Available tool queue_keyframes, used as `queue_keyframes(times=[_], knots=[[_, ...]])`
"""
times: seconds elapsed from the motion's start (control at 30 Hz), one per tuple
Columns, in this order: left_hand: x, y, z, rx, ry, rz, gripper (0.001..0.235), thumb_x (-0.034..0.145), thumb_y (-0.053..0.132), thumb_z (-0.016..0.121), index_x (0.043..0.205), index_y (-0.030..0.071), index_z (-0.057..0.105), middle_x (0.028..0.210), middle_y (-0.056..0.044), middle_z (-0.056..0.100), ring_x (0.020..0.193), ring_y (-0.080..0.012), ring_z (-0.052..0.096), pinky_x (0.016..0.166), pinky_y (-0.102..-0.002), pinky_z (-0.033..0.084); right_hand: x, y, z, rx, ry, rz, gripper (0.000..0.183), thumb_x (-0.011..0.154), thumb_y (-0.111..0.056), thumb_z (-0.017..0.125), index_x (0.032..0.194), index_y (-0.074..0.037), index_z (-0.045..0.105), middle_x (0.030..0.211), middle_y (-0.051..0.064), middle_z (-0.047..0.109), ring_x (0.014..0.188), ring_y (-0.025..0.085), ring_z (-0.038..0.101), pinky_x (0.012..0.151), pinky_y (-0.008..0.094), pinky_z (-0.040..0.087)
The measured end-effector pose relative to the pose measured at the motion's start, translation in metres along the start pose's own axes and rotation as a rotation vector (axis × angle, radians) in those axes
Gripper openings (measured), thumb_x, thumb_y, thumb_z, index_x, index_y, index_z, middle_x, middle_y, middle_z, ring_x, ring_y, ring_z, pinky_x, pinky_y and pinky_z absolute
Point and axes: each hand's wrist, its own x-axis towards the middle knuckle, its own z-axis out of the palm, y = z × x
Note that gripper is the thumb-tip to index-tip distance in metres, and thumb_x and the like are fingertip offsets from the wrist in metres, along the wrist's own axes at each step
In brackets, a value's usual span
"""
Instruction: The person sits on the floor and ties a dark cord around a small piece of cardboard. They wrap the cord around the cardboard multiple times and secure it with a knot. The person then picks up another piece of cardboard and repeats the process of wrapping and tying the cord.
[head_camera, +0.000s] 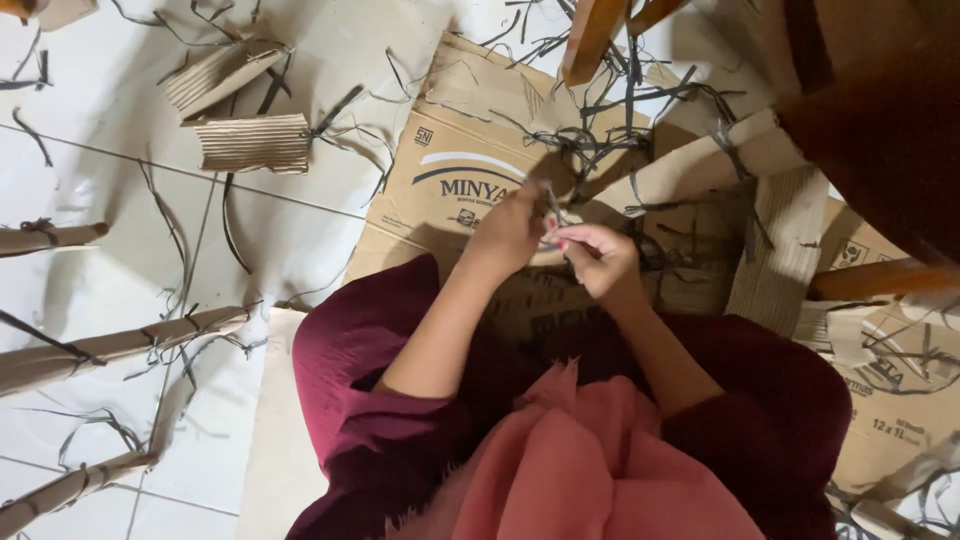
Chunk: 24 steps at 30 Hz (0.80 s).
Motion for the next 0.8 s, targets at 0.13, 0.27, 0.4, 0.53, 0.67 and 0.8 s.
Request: queue_keyframes(times=[0.13,0.27,0.4,0.53,0.67,0.8], knots=[[0.027,-0.032,0.031,-0.226,-0.015,0.073,0.026,0.096,0.013,0.063,0.120,0.011,0.073,0.117,-0.024,0.072,0.113,-0.0476,0.067,0.095,-0.052,0.055,-0.017,-0.006,-0.025,0.004,-0.034,0.093,0.029,0.085,-0.009,0.079,0.114,-0.007,0.074,0.087,0.014,0.078,0.040,0.010,0.055,0.039,0.021,0.046],[0.036,-0.044,0.051,-0.137,-0.138,0.088,0.019,0.094,0.016,0.066,0.109,0.016,0.077,0.110,-0.020,0.076,0.110,-0.0417,0.070,0.095,-0.049,0.056,-0.024,0.008,-0.042,0.000,-0.048,0.223,0.030,0.087,-0.012,0.077,0.115,-0.002,0.072,0.097,0.016,0.077,0.044,0.013,0.058,0.041,0.028,0.045],[0.048,-0.085,0.078,0.010,-0.405,0.014,0.026,0.099,0.021,0.056,0.112,0.010,0.075,0.109,-0.020,0.075,0.103,-0.0394,0.071,0.090,-0.048,0.058,-0.023,-0.006,-0.041,0.129,0.014,0.251,0.030,0.095,-0.013,0.071,0.118,0.007,0.068,0.106,0.020,0.073,0.053,0.011,0.056,0.049,0.028,0.047],[0.042,-0.082,0.073,0.171,-0.491,-0.106,0.031,0.096,0.030,0.058,0.104,0.007,0.078,0.102,-0.022,0.075,0.101,-0.0407,0.072,0.083,-0.050,0.059,-0.011,0.032,-0.038,0.222,0.042,0.233,0.025,0.098,-0.006,0.068,0.116,0.011,0.067,0.093,0.018,0.069,0.053,0.011,0.054,0.049,0.028,0.048],[0.023,-0.038,0.022,0.319,-0.459,-0.134,0.036,0.098,0.023,0.050,0.114,0.003,0.075,0.108,-0.026,0.073,0.108,-0.0456,0.070,0.088,-0.053,0.057,0.002,0.054,-0.026,0.220,0.009,0.200,0.021,0.102,-0.007,0.062,0.114,0.011,0.061,0.085,0.021,0.066,0.045,0.012,0.052,0.043,0.026,0.045],[0.014,-0.035,0.001,0.413,-0.393,-0.315,0.038,0.098,0.021,0.044,0.113,0.001,0.073,0.107,-0.024,0.074,0.107,-0.0434,0.070,0.088,-0.054,0.057,0.012,0.063,-0.012,0.191,0.032,0.279,0.022,0.106,-0.011,0.058,0.115,0.008,0.058,0.084,0.021,0.066,0.043,0.015,0.053,0.039,0.028,0.044]])
